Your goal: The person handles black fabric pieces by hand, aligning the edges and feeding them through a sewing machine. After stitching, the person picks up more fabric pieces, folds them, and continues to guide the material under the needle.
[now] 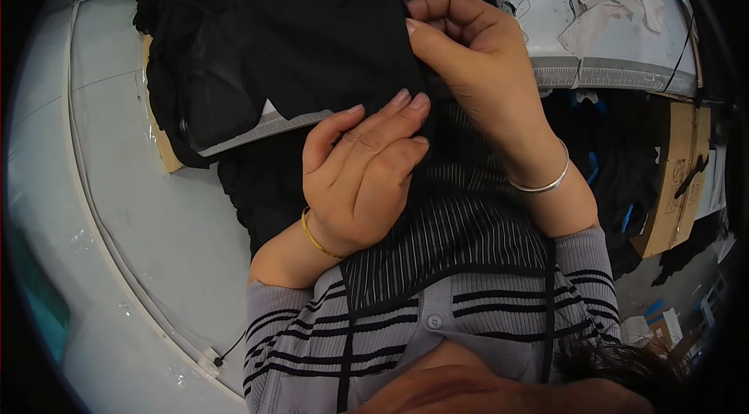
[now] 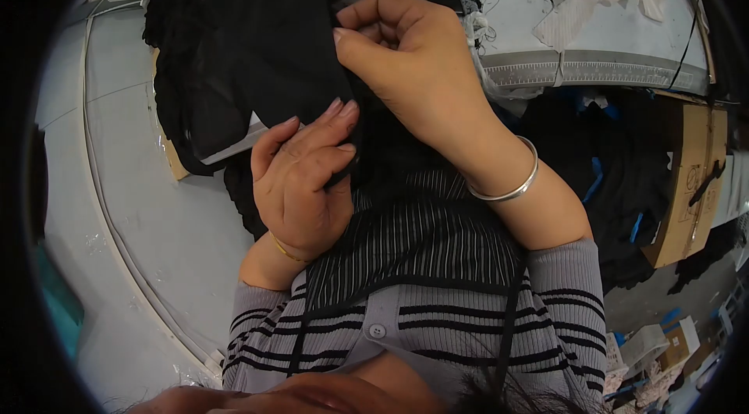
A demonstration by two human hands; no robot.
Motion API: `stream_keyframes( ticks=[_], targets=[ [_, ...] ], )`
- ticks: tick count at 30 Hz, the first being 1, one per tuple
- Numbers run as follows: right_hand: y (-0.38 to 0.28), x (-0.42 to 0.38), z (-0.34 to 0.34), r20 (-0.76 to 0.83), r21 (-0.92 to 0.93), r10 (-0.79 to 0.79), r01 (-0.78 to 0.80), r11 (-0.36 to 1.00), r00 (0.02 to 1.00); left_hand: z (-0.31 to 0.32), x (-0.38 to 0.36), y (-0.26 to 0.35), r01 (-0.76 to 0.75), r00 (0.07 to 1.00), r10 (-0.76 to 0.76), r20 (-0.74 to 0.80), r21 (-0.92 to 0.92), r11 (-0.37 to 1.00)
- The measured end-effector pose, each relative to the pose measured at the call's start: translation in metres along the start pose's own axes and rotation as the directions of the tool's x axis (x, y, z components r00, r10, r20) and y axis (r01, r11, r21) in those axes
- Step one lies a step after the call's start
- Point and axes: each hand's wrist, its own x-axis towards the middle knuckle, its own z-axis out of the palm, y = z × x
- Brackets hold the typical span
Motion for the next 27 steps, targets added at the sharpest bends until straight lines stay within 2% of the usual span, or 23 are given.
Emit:
stream_keyframes(
  ticks=[2, 8, 14, 20, 23, 27],
  targets=[
    [0.004, 0.003, -0.002, 0.066, 0.152, 0.02, -0.03, 0.988, 0.998, 0.004, 0.005, -0.003, -0.017, 1.0, 0.018, -0.014, 0.027, 0.999],
    [0.008, 0.009, 0.001, 0.026, 0.291, -0.006, -0.002, 0.957, 1.0, 0.008, 0.017, -0.006, 0.0, 1.0, 0.0, -0.003, 0.029, 1.0],
    [0.004, 0.002, 0.0, 0.042, 0.372, 0.024, -0.038, 0.928, 0.999, 0.009, 0.023, -0.009, 0.025, 0.999, -0.024, -0.032, 0.033, 0.999],
    [0.002, -0.002, 0.001, 0.041, 0.368, -0.002, -0.013, 0.93, 0.999, 0.006, 0.025, -0.008, 0.065, 0.998, -0.064, -0.021, 0.038, 0.997],
    [0.003, -0.001, 0.007, 0.004, 0.408, -0.011, 0.009, 0.913, 1.0, 0.007, 0.027, -0.013, 0.036, 0.998, -0.033, -0.049, 0.055, 0.998],
    [0.01, -0.001, 0.002, 0.052, 0.405, -0.018, -0.004, 0.915, 0.999, 0.015, 0.037, -0.021, 0.032, 0.995, -0.024, -0.1, 0.075, 0.997]
  ],
)
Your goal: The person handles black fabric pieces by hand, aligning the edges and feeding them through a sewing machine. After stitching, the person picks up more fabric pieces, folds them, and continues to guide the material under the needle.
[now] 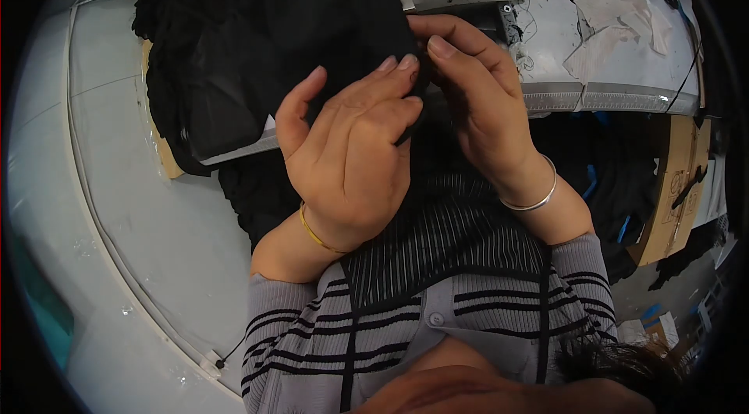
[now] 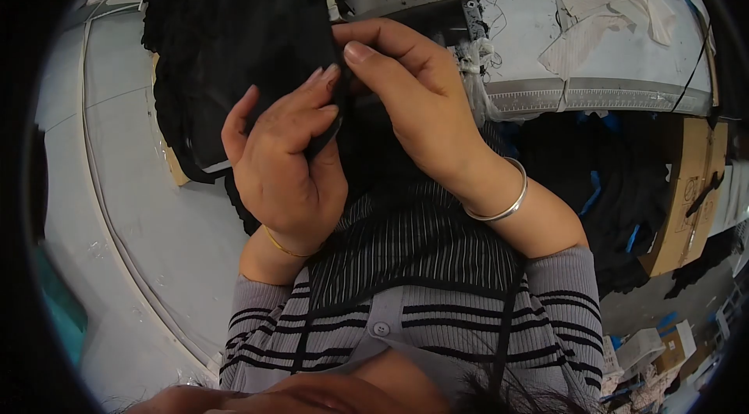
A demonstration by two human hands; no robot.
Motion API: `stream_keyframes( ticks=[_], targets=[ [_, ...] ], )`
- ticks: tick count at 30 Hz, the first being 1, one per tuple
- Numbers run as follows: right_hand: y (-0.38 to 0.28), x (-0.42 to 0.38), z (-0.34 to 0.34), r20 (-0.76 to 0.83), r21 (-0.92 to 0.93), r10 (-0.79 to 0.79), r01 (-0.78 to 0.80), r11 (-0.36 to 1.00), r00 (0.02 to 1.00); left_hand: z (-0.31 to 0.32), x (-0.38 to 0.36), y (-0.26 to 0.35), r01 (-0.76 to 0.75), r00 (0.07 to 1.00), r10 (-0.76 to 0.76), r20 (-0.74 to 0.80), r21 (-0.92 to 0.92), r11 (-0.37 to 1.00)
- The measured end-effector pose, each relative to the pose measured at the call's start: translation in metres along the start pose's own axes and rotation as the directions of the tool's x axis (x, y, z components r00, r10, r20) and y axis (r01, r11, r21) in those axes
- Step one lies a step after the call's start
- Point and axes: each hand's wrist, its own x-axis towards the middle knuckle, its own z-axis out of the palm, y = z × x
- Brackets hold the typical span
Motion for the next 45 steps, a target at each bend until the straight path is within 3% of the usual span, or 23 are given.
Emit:
stream_keyframes(
  ticks=[9, 12, 14, 15, 17, 18, 19, 21, 23, 25, 28, 32, 34, 36, 39, 41, 44, 45],
  targets=[
    [0.008, 0.005, -0.003, 0.069, 0.044, 0.02, -0.023, 0.999, 0.997, 0.019, 0.028, -0.028, -0.105, 0.99, 0.115, -0.08, 0.127, 0.986],
    [0.008, 0.006, 0.003, -0.015, -0.006, -0.02, 0.02, 1.0, 1.0, 0.021, 0.029, -0.035, -0.142, 0.987, 0.151, -0.064, 0.12, 0.983],
    [0.005, 0.007, -0.001, 0.056, -0.172, -0.066, 0.075, 0.982, 0.996, 0.02, 0.026, -0.034, -0.037, 0.998, 0.034, -0.056, -0.049, 0.998],
    [0.002, 0.007, 0.0, 0.059, -0.174, -0.066, 0.076, 0.982, 0.996, 0.017, 0.025, -0.033, -0.036, 0.998, 0.033, -0.06, -0.049, 0.998],
    [0.0, 0.004, 0.003, 0.127, -0.224, -0.022, 0.05, 0.973, 0.992, 0.003, 0.024, -0.038, 0.276, 0.956, -0.29, 0.038, -0.445, 0.852],
    [0.003, 0.002, 0.001, 0.122, -0.224, -0.012, 0.04, 0.974, 0.992, 0.007, 0.028, -0.051, 0.171, 0.981, -0.195, -0.011, -0.435, 0.884],
    [0.007, 0.002, -0.002, 0.144, -0.245, 0.005, 0.03, 0.969, 0.99, 0.008, 0.031, -0.061, 0.184, 0.978, -0.208, -0.007, -0.435, 0.882],
    [0.007, 0.004, -0.001, 0.174, -0.267, 0.01, 0.038, 0.963, 0.985, 0.005, 0.039, -0.077, 0.33, 0.937, -0.328, 0.12, -0.609, 0.721],
    [0.003, 0.004, 0.004, -0.021, -0.218, -0.075, 0.069, 0.974, 0.997, 0.01, 0.04, -0.075, 0.331, 0.935, -0.339, 0.103, -0.592, 0.735],
    [-0.001, 0.01, 0.002, -0.027, -0.273, -0.084, 0.073, 0.959, 0.996, 0.023, 0.038, -0.074, 0.181, 0.97, -0.234, -0.062, -0.453, 0.873],
    [-0.001, 0.009, 0.001, -0.04, -0.392, -0.121, 0.096, 0.915, 0.992, 0.025, 0.04, -0.077, 0.089, 0.989, -0.123, -0.087, -0.32, 0.943],
    [0.002, 0.003, -0.002, -0.097, -0.494, -0.142, 0.076, 0.866, 0.985, 0.024, 0.041, -0.074, 0.089, 0.987, -0.13, -0.091, -0.361, 0.928],
    [0.002, 0.004, -0.004, -0.072, -0.436, -0.13, 0.086, 0.896, 0.989, 0.023, 0.04, -0.072, 0.185, 0.97, -0.237, -0.055, -0.464, 0.866],
    [-0.001, 0.003, -0.005, -0.05, -0.378, -0.124, 0.096, 0.921, 0.991, 0.022, 0.04, -0.073, 0.18, 0.971, -0.232, -0.057, -0.461, 0.869],
    [-0.008, 0.003, -0.006, 0.028, -0.311, 0.013, -0.003, 0.951, 1.0, 0.019, 0.038, -0.075, 0.181, 0.973, -0.226, -0.046, -0.454, 0.872],
    [-0.009, 0.003, -0.007, 0.023, -0.129, 0.087, -0.084, 0.988, 0.996, 0.017, 0.038, -0.073, 0.19, 0.973, -0.228, -0.033, -0.444, 0.876],
    [-0.004, 0.003, -0.007, 0.018, -0.174, 0.048, -0.044, 0.984, 0.999, 0.01, 0.045, -0.06, 0.216, 0.973, -0.231, 0.0, -0.347, 0.913],
    [-0.005, 0.002, -0.007, 0.018, -0.174, 0.048, -0.044, 0.984, 0.999, 0.011, 0.045, -0.057, 0.168, 0.971, -0.232, -0.049, -0.546, 0.821]
  ],
)
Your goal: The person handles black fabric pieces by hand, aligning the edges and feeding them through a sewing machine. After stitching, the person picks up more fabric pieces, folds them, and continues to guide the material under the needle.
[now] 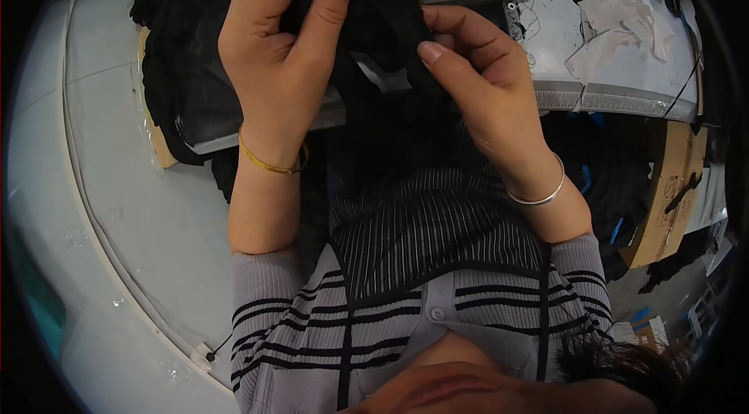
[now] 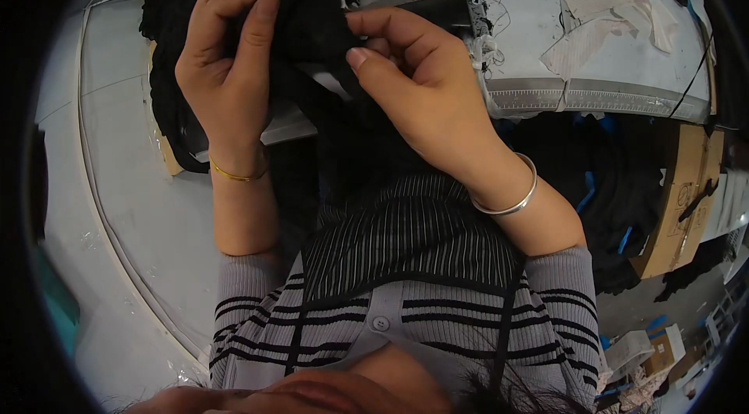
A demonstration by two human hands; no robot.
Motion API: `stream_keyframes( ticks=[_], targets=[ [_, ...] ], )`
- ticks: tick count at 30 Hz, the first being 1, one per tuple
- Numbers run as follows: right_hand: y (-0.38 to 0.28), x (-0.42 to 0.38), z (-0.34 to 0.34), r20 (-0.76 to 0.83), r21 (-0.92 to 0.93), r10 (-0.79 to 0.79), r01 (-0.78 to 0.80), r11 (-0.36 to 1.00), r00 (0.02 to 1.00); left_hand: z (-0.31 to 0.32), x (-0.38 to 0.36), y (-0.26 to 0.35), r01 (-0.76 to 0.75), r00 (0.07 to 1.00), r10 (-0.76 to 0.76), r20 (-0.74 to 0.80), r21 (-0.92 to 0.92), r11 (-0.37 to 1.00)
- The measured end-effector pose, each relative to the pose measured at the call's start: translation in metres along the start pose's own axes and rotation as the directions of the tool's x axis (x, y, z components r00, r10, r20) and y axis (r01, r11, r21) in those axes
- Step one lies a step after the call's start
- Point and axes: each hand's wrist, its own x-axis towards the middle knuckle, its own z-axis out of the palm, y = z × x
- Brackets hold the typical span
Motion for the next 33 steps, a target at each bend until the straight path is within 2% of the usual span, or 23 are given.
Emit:
stream_keyframes(
  ticks=[1, 2, 3, 4, 5, 7, 8, 9, 11, 14, 17, 21, 23, 24, 26, 27, 28, 29, 30, 32, 33],
  targets=[
    [-0.001, -0.002, -0.001, 0.002, -0.115, -0.037, 0.037, 0.993, 0.999, 0.002, 0.001, 0.003, -0.026, 0.999, 0.016, -0.045, -0.222, 0.975],
    [-0.002, -0.003, -0.001, 0.007, -0.228, -0.073, 0.073, 0.971, 0.997, 0.003, 0.002, 0.012, -0.026, 0.999, 0.017, -0.042, -0.223, 0.975],
    [-0.001, -0.002, 0.001, 0.005, -0.226, -0.074, 0.073, 0.971, 0.997, 0.003, 0.004, 0.026, -0.077, 0.997, 0.078, -0.005, 0.143, 0.987],
    [0.001, -0.002, 0.005, -0.037, -0.176, -0.089, 0.081, 0.981, 0.995, 0.002, 0.006, 0.033, -0.132, 0.991, 0.123, 0.052, 0.487, 0.863],
    [0.003, -0.001, 0.007, -0.079, -0.127, -0.103, 0.092, 0.988, 0.992, 0.003, 0.004, 0.028, -0.135, 0.991, 0.125, 0.054, 0.486, 0.863],
    [0.003, -0.002, 0.008, -0.083, -0.128, -0.109, 0.098, 0.987, 0.991, 0.005, -0.001, 0.016, -0.263, 0.965, 0.248, 0.087, 0.382, 0.886],
    [0.004, -0.002, 0.008, -0.084, -0.131, -0.114, 0.102, 0.986, 0.99, 0.011, -0.008, 0.024, -0.232, 0.972, 0.214, 0.092, 0.468, 0.853],
    [0.004, -0.002, 0.008, -0.085, -0.13, -0.115, 0.103, 0.986, 0.99, 0.014, -0.012, 0.024, -0.234, 0.972, 0.215, 0.093, 0.467, 0.853],
    [0.003, -0.002, 0.008, -0.068, -0.116, -0.136, 0.127, 0.985, 0.988, 0.02, -0.022, 0.021, -0.258, 0.965, 0.233, 0.122, 0.612, 0.748],
    [0.003, -0.001, 0.01, -0.082, -0.049, -0.122, 0.118, 0.992, 0.989, 0.027, -0.03, 0.019, -0.259, 0.955, 0.285, 0.078, 0.685, 0.681],
    [0.001, -0.002, 0.003, 0.003, -0.072, -0.06, 0.06, 0.996, 0.998, 0.027, -0.029, 0.013, -0.265, 0.953, 0.296, 0.072, 0.675, 0.688],
    [0.002, 0.0, 0.007, -0.035, -0.096, -0.096, 0.093, 0.991, 0.995, 0.02, -0.013, 0.001, -0.273, 0.952, 0.303, 0.044, 0.571, 0.774],
    [-0.003, -0.003, 0.008, -0.047, -0.251, -0.135, 0.119, 0.961, 0.99, 0.014, -0.008, 0.003, -0.033, 0.999, 0.027, 0.02, 0.319, 0.947],
    [-0.005, -0.004, 0.007, -0.047, -0.252, -0.134, 0.118, 0.961, 0.99, 0.011, -0.006, 0.004, -0.032, 0.999, 0.027, 0.019, 0.319, 0.947],
    [-0.008, -0.005, 0.007, 0.041, -0.575, -0.326, 0.29, 0.765, 0.944, 0.006, -0.002, 0.006, 0.127, 0.992, -0.126, -0.017, 0.136, 0.983],
    [-0.005, -0.001, 0.005, 0.043, -0.574, -0.322, 0.287, 0.767, 0.946, 0.005, -0.002, 0.007, 0.132, 0.991, -0.131, -0.018, 0.138, 0.982],
    [0.0, 0.006, 0.003, 0.197, -0.733, -0.473, 0.449, 0.51, 0.859, 0.004, -0.001, 0.008, 0.144, 0.989, -0.145, -0.001, 0.116, 0.983],
    [0.002, 0.01, 0.001, 0.379, -0.807, -0.559, 0.559, 0.191, 0.738, 0.003, 0.0, 0.009, 0.154, 0.988, -0.156, 0.017, 0.092, 0.984],
    [0.001, 0.009, 0.004, 0.378, -0.807, -0.56, 0.559, 0.191, 0.737, 0.003, 0.0, 0.01, 0.152, 0.988, -0.154, 0.018, 0.093, 0.984],
    [-0.003, 0.006, 0.009, 0.397, -0.871, -0.523, 0.489, 0.045, 0.754, 0.004, 0.002, 0.011, -0.075, 0.996, 0.053, 0.077, 0.31, 0.948],
    [0.002, 0.007, 0.008, 0.395, -0.872, -0.525, 0.488, 0.044, 0.754, 0.004, 0.001, 0.011, -0.078, 0.995, 0.056, 0.079, 0.309, 0.948]
  ],
)
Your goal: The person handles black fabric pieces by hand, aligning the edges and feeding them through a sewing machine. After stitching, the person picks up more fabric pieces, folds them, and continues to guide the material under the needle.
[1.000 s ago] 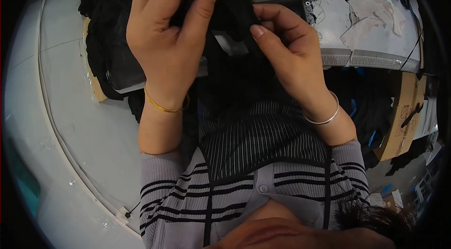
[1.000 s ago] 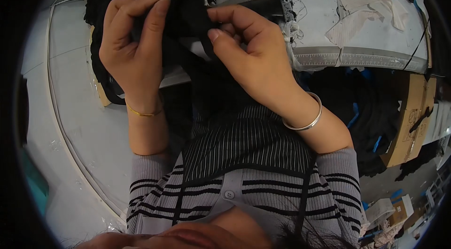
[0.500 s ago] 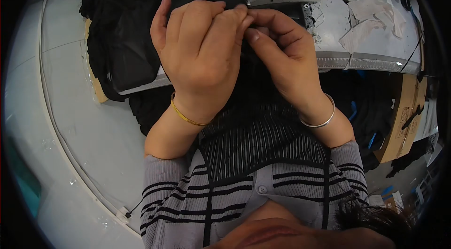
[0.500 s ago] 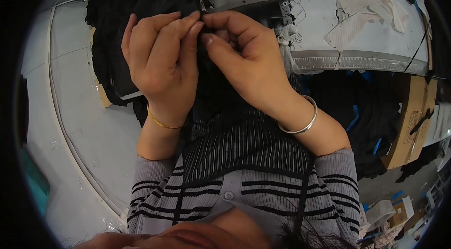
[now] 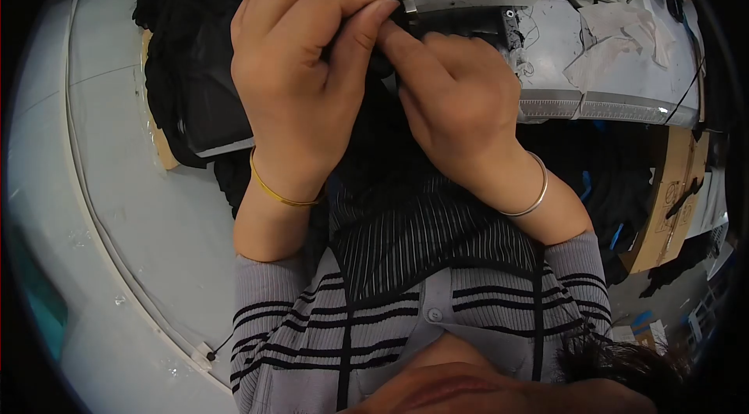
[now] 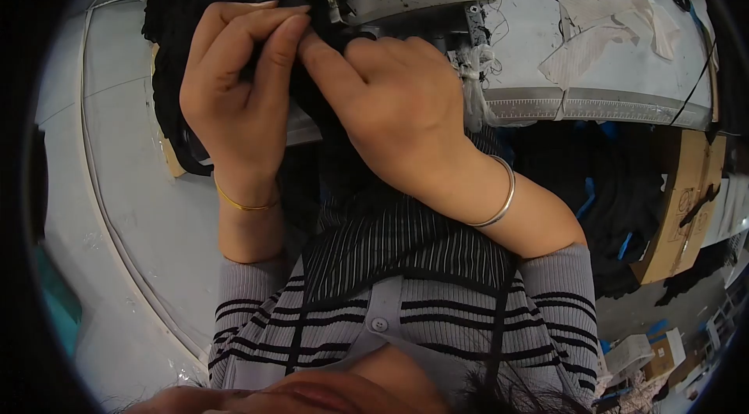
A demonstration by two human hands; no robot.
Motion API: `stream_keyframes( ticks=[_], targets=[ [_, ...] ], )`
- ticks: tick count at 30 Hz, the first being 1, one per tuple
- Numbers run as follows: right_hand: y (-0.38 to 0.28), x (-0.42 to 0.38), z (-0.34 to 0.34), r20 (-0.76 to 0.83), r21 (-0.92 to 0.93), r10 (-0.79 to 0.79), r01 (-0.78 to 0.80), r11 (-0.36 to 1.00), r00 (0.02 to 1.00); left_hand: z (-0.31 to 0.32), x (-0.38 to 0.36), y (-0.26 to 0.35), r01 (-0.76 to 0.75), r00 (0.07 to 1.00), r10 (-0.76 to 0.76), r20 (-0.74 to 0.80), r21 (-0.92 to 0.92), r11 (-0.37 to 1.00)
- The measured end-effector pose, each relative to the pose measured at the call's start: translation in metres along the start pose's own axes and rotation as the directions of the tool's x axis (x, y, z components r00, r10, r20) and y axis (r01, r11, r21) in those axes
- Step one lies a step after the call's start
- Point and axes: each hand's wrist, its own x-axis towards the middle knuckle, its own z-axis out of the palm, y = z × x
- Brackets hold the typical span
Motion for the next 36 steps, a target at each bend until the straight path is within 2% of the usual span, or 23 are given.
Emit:
stream_keyframes(
  ticks=[2, 3, 4, 5, 8, 12, 14, 15, 16, 17, 18, 19, 20, 21, 23, 24, 25, 26, 28, 30, 32, 34, 36],
  targets=[
    [0.007, -0.008, 0.011, -0.292, 0.136, 0.002, 0.039, 0.99, 0.956, 0.002, -0.004, -0.002, -0.1, 0.995, 0.097, 0.025, 0.155, 0.983],
    [0.003, -0.008, 0.008, -0.292, 0.136, 0.003, 0.038, 0.99, 0.956, 0.004, -0.005, -0.002, -0.1, 0.995, 0.098, 0.026, 0.155, 0.983],
    [-0.004, -0.011, 0.001, -0.127, 0.43, 0.301, -0.221, 0.875, 0.945, 0.009, -0.007, -0.002, -0.165, 0.986, 0.169, 0.007, 0.254, 0.953],
    [-0.008, -0.013, -0.003, 0.113, 0.633, 0.518, -0.463, 0.62, 0.848, 0.012, -0.008, -0.001, -0.226, 0.97, 0.243, -0.005, 0.35, 0.909],
    [-0.005, -0.012, -0.002, 0.227, 0.696, 0.489, -0.491, 0.523, 0.842, 0.02, -0.007, -0.002, -0.261, 0.95, 0.309, -0.038, 0.445, 0.857],
    [-0.008, -0.006, 0.0, 0.244, 0.684, 0.486, -0.504, 0.527, 0.839, 0.015, -0.005, -0.008, -0.226, 0.966, 0.259, -0.022, 0.422, 0.878],
    [-0.008, -0.004, 0.001, 0.234, 0.675, 0.449, -0.476, 0.563, 0.862, 0.009, -0.008, -0.016, -0.112, 0.994, 0.11, 0.021, 0.193, 0.975],
    [-0.007, -0.004, 0.002, 0.237, 0.674, 0.441, -0.474, 0.567, 0.865, 0.005, -0.009, -0.016, -0.107, 0.994, 0.107, 0.013, 0.196, 0.975],
    [-0.005, -0.004, 0.006, 0.238, 0.734, 0.443, -0.459, 0.5, 0.864, 0.0, -0.011, -0.015, -0.014, 0.999, 0.007, -0.051, -0.137, 0.99],
    [-0.005, -0.004, 0.01, 0.24, 0.789, 0.452, -0.444, 0.424, 0.859, -0.008, -0.013, -0.017, 0.062, 0.992, -0.106, -0.069, -0.461, 0.885],
    [-0.006, -0.002, 0.012, 0.248, 0.788, 0.453, -0.45, 0.42, 0.856, -0.011, -0.014, -0.058, -0.004, 0.998, 0.012, 0.056, -0.157, 0.988],
    [-0.007, 0.0, 0.013, 0.421, 0.825, 0.361, -0.517, 0.228, 0.832, -0.013, -0.014, -0.07, 0.013, 0.999, -0.005, 0.054, -0.153, 0.988],
    [-0.008, 0.003, 0.014, 0.56, 0.812, 0.23, -0.582, 0.04, 0.796, -0.017, -0.011, -0.08, -0.018, 1.0, 0.018, 0.018, -0.031, 0.999],
    [-0.012, 0.004, 0.017, 0.558, 0.813, 0.219, -0.58, 0.047, 0.8, -0.022, -0.004, -0.088, -0.055, 0.998, 0.057, -0.017, 0.094, 0.994],
    [-0.019, 0.0, 0.028, 0.683, 0.706, 0.007, -0.658, -0.261, 0.73, -0.03, 0.013, -0.1, -0.121, 0.987, 0.15, -0.06, 0.336, 0.934],
    [-0.02, -0.006, 0.031, 0.678, 0.711, 0.008, -0.654, -0.259, 0.735, -0.033, 0.021, -0.104, -0.148, 0.978, 0.199, -0.069, 0.448, 0.881],
    [-0.019, -0.015, 0.033, 0.604, 0.749, 0.138, -0.618, 0.238, 0.785, -0.034, 0.027, -0.107, -0.164, 0.967, 0.244, -0.073, 0.552, 0.818],
    [-0.017, -0.023, 0.031, 0.482, 0.557, 0.208, -0.481, 0.677, 0.851, -0.033, 0.031, -0.109, -0.172, 0.956, 0.285, -0.073, 0.646, 0.744],
    [-0.013, -0.028, 0.016, 0.457, 0.57, 0.249, -0.496, 0.655, 0.854, -0.032, 0.036, -0.111, -0.174, 0.929, 0.367, -0.055, 0.809, 0.562],
    [-0.014, -0.029, 0.016, 0.435, 0.593, 0.293, -0.516, 0.619, 0.851, -0.025, -0.006, -0.1, -0.112, 0.89, 0.264, -0.371, 0.384, 0.917],
    [-0.009, -0.026, 0.021, 0.138, 0.704, 0.303, -0.308, 0.64, 0.943, -0.02, -0.063, -0.062, -0.17, 0.909, 0.213, -0.358, 0.147, 0.974],
    [-0.001, -0.018, 0.019, 0.158, 0.715, 0.354, -0.354, 0.603, 0.922, -0.003, -0.098, -0.021, -0.096, 0.961, 0.08, -0.266, -0.048, 0.994],
    [0.002, -0.015, 0.017, 0.194, 0.726, 0.402, -0.407, 0.555, 0.895, 0.016, -0.096, 0.001, 0.215, 0.95, -0.227, -0.212, -0.08, 0.973]
  ],
)
